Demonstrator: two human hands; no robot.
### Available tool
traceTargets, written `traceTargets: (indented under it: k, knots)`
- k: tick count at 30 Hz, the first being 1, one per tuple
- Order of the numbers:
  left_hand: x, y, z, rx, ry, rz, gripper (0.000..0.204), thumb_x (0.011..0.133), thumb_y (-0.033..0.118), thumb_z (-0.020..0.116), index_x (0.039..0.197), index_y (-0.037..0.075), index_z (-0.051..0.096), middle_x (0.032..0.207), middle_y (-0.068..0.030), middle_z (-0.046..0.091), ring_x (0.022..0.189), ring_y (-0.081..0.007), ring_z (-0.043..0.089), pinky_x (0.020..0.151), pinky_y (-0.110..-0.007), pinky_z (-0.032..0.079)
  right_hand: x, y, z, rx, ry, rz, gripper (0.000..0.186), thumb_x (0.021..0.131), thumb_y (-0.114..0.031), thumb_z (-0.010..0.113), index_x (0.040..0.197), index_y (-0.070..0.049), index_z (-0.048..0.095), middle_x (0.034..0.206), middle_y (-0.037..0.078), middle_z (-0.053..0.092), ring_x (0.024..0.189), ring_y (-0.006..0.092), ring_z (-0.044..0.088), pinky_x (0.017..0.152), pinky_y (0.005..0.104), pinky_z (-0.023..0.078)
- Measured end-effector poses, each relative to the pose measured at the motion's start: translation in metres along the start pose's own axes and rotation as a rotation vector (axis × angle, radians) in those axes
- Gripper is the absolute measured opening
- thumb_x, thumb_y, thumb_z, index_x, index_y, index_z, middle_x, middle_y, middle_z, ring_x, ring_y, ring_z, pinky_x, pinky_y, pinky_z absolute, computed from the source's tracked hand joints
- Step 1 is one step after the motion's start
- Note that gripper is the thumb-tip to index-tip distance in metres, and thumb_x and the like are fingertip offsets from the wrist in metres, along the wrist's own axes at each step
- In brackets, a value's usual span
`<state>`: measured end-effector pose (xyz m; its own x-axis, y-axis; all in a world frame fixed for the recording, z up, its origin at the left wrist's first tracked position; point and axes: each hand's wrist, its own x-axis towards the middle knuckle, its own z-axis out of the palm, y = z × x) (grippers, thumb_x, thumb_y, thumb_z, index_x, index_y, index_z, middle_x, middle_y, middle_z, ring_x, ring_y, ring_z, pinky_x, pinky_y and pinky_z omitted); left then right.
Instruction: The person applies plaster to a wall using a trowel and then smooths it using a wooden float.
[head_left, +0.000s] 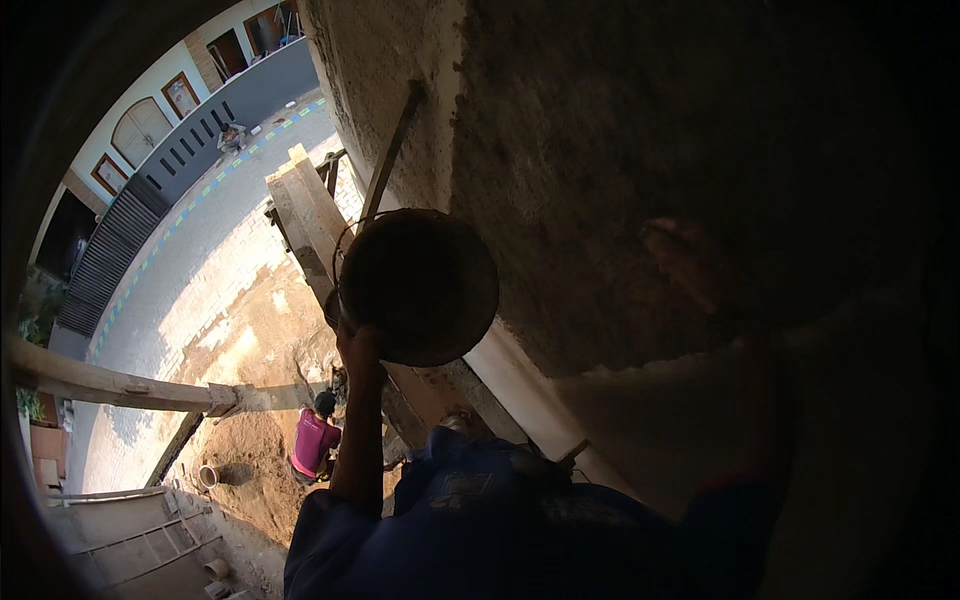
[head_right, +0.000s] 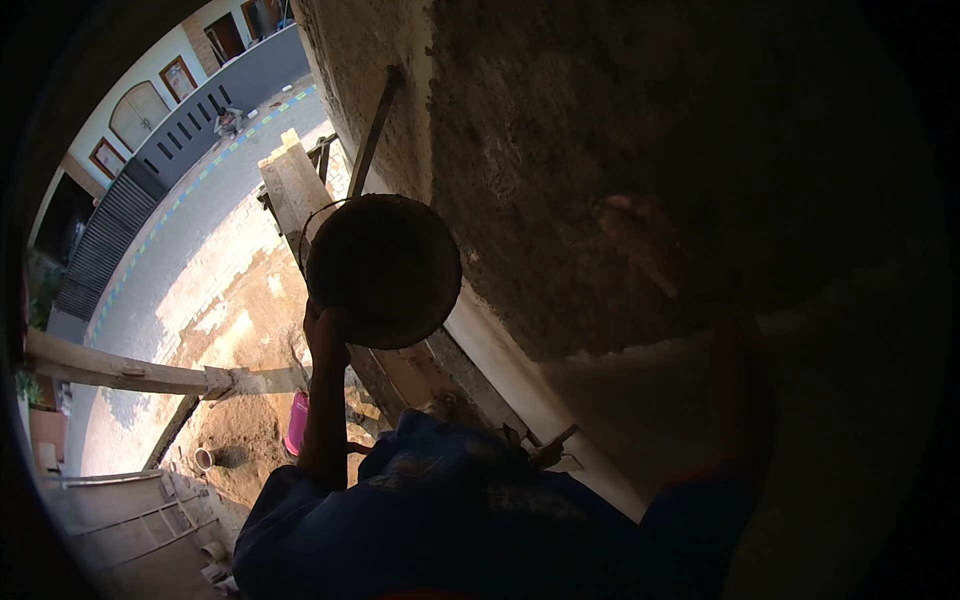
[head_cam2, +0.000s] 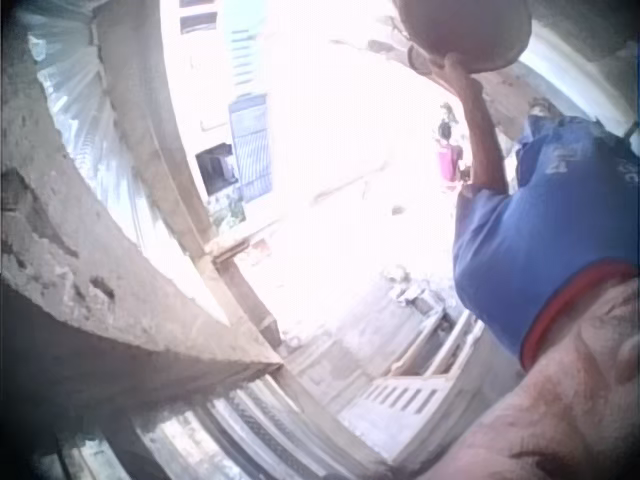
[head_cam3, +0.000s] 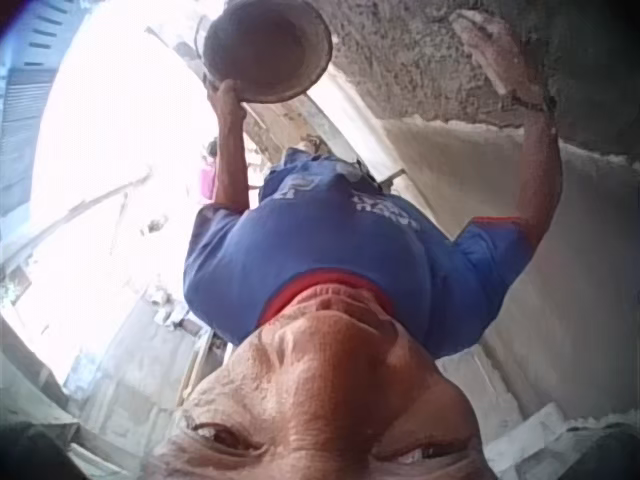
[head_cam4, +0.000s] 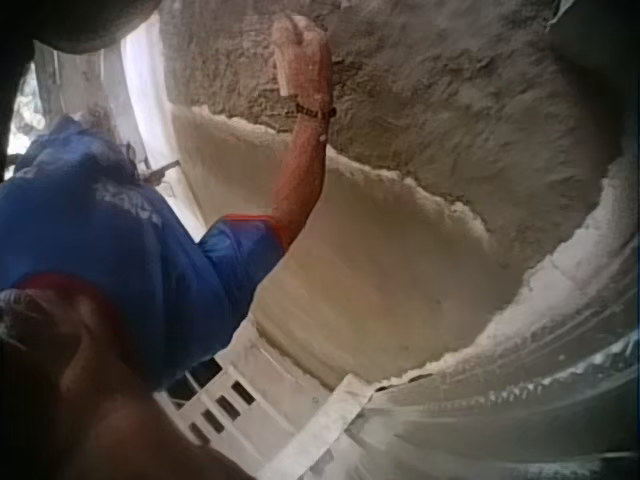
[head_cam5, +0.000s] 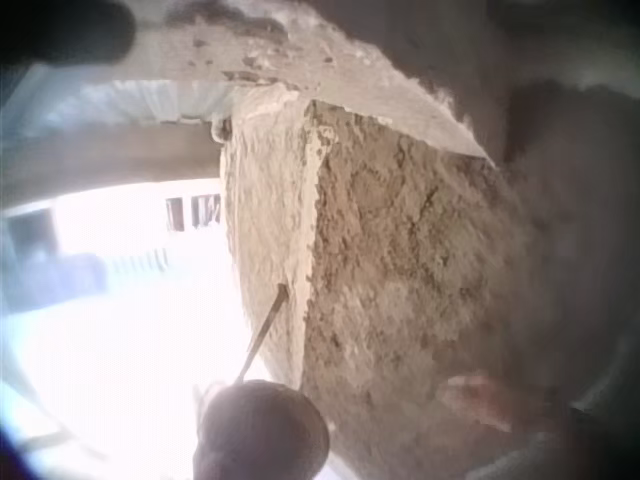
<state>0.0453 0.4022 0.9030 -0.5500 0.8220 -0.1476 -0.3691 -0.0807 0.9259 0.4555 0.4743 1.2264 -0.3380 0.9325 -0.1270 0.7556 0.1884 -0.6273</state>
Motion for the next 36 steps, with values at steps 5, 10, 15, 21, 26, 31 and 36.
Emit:
traceTargets:
  k: [5, 10, 15, 21, 26, 31, 36]
  knots:
    - [-0.002, -0.034, 0.015, -0.014, 0.017, -0.139, 0.037, 0.070, 0.001, 0.053, 0.107, 0.002, 0.055, 0.088, -0.0028, 0.058, 0.074, -0.0124, 0.058, 0.067, -0.026, 0.048, -0.039, -0.022, -0.052, 0.015, 0.786, 0.385, 0.047, 0.087, -0.023, 0.063, 0.130, -0.008, 0.051, 0.077, -0.001, 0.059, 0.062, 0.0058, 0.053, 0.058, 0.0246, 0.048]
    - [0.024, -0.136, -0.123, 0.012, 0.104, -0.210, 0.037, 0.071, 0.009, 0.063, 0.107, 0.005, 0.059, 0.091, -0.0079, 0.062, 0.079, -0.0220, 0.063, 0.068, -0.033, 0.053, -0.040, 0.054, 0.008, 0.282, 0.293, 0.326, 0.038, 0.092, -0.034, 0.058, 0.122, -0.010, 0.058, 0.085, 0.001, 0.062, 0.071, 0.0093, 0.058, 0.066, 0.0266, 0.050]
    - [0.013, -0.175, -0.179, 1.172, -0.251, 0.042, 0.037, 0.070, 0.020, 0.073, 0.103, 0.006, 0.064, 0.095, -0.0160, 0.066, 0.088, -0.0280, 0.065, 0.073, -0.037, 0.052, -0.062, 0.190, 0.175, -0.098, 0.129, 0.145, 0.028, 0.093, -0.030, 0.056, 0.116, -0.015, 0.061, 0.105, 0.005, 0.063, 0.094, 0.0163, 0.061, 0.077, 0.0310, 0.052]
    - [-0.034, -0.169, -0.193, 1.368, -0.071, -0.187, 0.037, 0.064, 0.034, 0.079, 0.090, 0.010, 0.066, 0.090, -0.0170, 0.067, 0.094, -0.0367, 0.063, 0.078, -0.043, 0.051, -0.096, 0.209, 0.303, 0.372, -0.141, 0.584, 0.033, 0.086, -0.023, 0.057, 0.108, 0.002, 0.061, 0.085, 0.012, 0.065, 0.077, 0.0164, 0.062, 0.070, 0.0339, 0.050]
    - [-0.018, -0.224, -0.221, -0.194, 0.602, -0.636, 0.051, 0.067, 0.019, 0.072, 0.113, 0.003, 0.054, 0.109, -0.0172, 0.060, 0.089, -0.0312, 0.064, 0.078, -0.044, 0.053, -0.107, 0.209, 0.340, 0.411, -0.181, 0.576, 0.035, 0.086, -0.026, 0.054, 0.099, 0.005, 0.062, 0.083, 0.015, 0.065, 0.076, 0.0179, 0.062, 0.069, 0.0350, 0.049]
    - [-0.015, -0.237, -0.197, -0.098, 0.662, -0.647, 0.040, 0.074, 0.012, 0.068, 0.111, 0.003, 0.056, 0.096, -0.0123, 0.062, 0.087, -0.0263, 0.063, 0.078, -0.042, 0.053, -0.135, 0.250, 0.368, 0.340, -0.180, 0.724, 0.033, 0.088, -0.031, 0.052, 0.096, 0.000, 0.060, 0.073, 0.013, 0.059, 0.069, 0.0216, 0.060, 0.063, 0.0359, 0.046]
    - [-0.027, -0.213, -0.196, 0.686, 0.209, -0.755, 0.059, 0.066, 0.019, 0.076, 0.118, 0.003, 0.055, 0.109, -0.0139, 0.062, 0.088, -0.0267, 0.064, 0.075, -0.037, 0.053, -0.210, 0.311, 0.390, 0.237, -0.219, 0.627, 0.035, 0.084, -0.026, 0.053, 0.105, 0.003, 0.057, 0.092, 0.021, 0.062, 0.089, 0.0283, 0.062, 0.076, 0.0408, 0.048]
